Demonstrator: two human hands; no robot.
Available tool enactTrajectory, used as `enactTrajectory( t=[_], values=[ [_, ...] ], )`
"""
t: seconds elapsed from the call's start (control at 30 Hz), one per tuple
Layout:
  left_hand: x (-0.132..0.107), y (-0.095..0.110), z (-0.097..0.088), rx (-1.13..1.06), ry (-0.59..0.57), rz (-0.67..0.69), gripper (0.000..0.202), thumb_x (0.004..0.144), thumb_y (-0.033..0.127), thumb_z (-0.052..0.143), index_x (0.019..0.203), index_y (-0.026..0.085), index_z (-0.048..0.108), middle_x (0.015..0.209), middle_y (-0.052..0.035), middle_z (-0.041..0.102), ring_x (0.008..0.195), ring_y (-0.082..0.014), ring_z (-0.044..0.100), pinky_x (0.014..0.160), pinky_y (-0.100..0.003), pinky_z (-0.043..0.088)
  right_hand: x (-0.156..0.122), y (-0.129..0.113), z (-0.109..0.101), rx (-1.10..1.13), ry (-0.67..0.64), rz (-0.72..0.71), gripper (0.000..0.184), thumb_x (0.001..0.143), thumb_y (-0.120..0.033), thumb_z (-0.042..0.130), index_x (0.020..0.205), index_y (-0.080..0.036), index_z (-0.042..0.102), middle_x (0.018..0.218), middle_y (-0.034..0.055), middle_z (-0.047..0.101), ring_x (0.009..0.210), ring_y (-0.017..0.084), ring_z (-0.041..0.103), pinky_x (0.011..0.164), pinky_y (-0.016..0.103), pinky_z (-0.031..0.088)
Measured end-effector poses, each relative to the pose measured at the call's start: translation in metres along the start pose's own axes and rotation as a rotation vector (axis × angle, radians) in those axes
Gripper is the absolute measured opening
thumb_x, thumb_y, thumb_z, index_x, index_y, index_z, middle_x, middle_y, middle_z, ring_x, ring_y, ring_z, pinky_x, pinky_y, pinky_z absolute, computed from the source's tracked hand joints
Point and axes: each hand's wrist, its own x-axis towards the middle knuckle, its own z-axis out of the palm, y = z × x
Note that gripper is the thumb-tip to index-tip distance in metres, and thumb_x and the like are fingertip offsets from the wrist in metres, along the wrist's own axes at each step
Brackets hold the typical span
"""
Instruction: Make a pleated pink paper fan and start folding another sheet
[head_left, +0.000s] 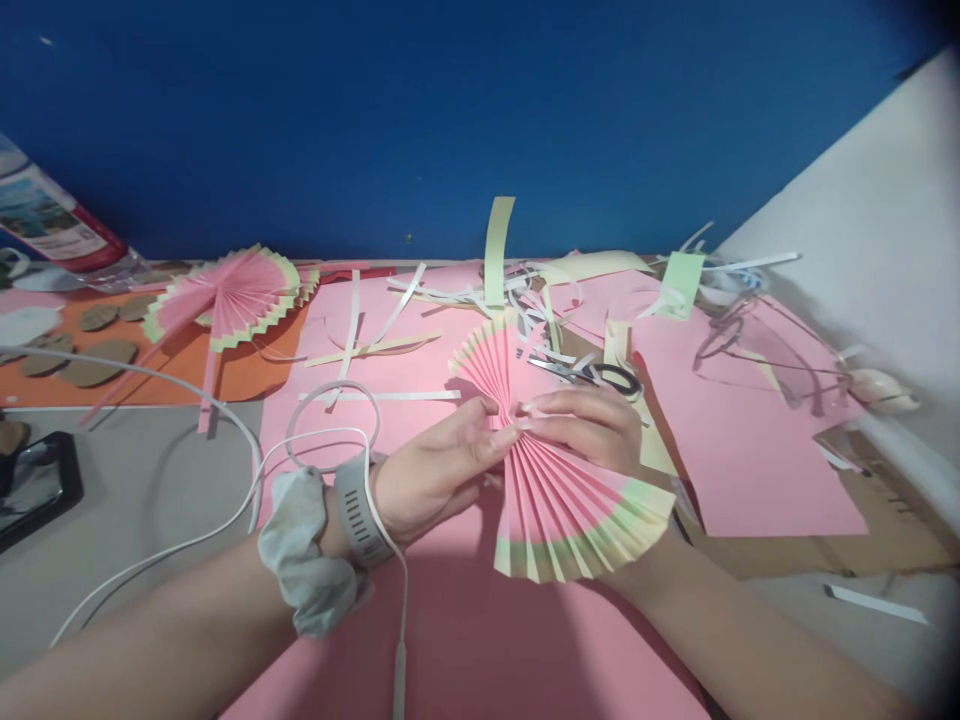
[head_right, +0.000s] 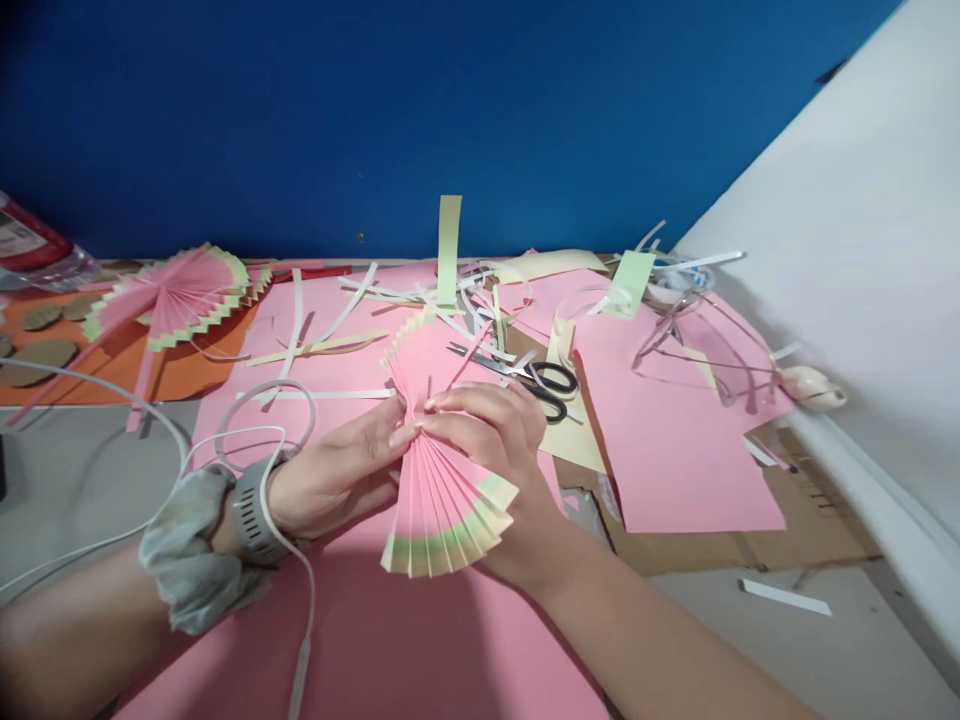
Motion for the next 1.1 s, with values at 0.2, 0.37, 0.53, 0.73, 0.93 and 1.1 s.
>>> enactTrajectory(
  t=[0.2,0.37,0.53,0.73,0.93,1.1],
  values=[
    [-0.002,0.002,-0.002,0.003,-0.058,-0.031,0.016,0.085,0.024,0.066,0.083,0.016,0.052,0.085,-0.0013,0.061,0.084,-0.0122,0.061,0.084,-0.027,0.046,0.002,0.006,-0.002,0.002,0.093,-0.148,0.026,0.085,-0.017,0.055,0.11,-0.024,0.056,0.101,0.0057,0.057,0.097,0.024,0.058,0.091,0.047,0.046],
    [-0.001,0.001,-0.006,0.079,0.0,-0.012,0.032,0.087,0.048,0.059,0.088,0.016,0.063,0.077,-0.0021,0.064,0.077,-0.014,0.063,0.079,-0.028,0.05,0.004,0.001,-0.006,0.0,0.058,-0.114,0.027,0.087,-0.016,0.056,0.11,-0.028,0.055,0.101,0.0044,0.054,0.096,0.023,0.056,0.089,0.043,0.047],
    [0.002,-0.001,-0.007,0.258,0.182,0.066,0.038,0.082,0.052,0.063,0.086,0.014,0.063,0.074,-0.0018,0.063,0.07,-0.0126,0.062,0.069,-0.024,0.052,0.006,-0.003,-0.007,-0.027,-0.03,-0.139,0.033,0.085,-0.012,0.055,0.113,-0.029,0.055,0.103,0.0048,0.051,0.099,0.024,0.052,0.09,0.041,0.043],
    [0.003,-0.004,-0.009,0.416,0.232,0.144,0.035,0.09,0.047,0.054,0.086,0.014,0.065,0.071,-0.0001,0.059,0.065,-0.009,0.057,0.066,-0.02,0.051,0.005,-0.003,-0.009,-0.037,-0.047,-0.154,0.03,0.084,-0.012,0.054,0.111,-0.025,0.054,0.101,0.007,0.053,0.098,0.025,0.054,0.088,0.042,0.042],
    [0.001,-0.005,-0.011,0.535,0.251,0.196,0.034,0.091,0.045,0.052,0.09,0.014,0.067,0.076,-0.0019,0.063,0.07,-0.0113,0.062,0.066,-0.021,0.052,0.003,0.001,-0.006,-0.094,-0.026,-0.144,0.034,0.083,-0.014,0.06,0.114,-0.026,0.055,0.101,0.006,0.053,0.096,0.024,0.055,0.088,0.041,0.044],
    [0.0,-0.005,-0.009,0.497,0.195,0.212,0.036,0.094,0.044,0.046,0.094,0.015,0.067,0.085,-0.0038,0.067,0.074,-0.0123,0.063,0.07,-0.023,0.053,0.0,0.004,-0.002,-0.141,-0.031,-0.146,0.034,0.083,-0.015,0.062,0.114,-0.025,0.056,0.103,0.0064,0.053,0.098,0.024,0.055,0.091,0.041,0.043]
  ],
)
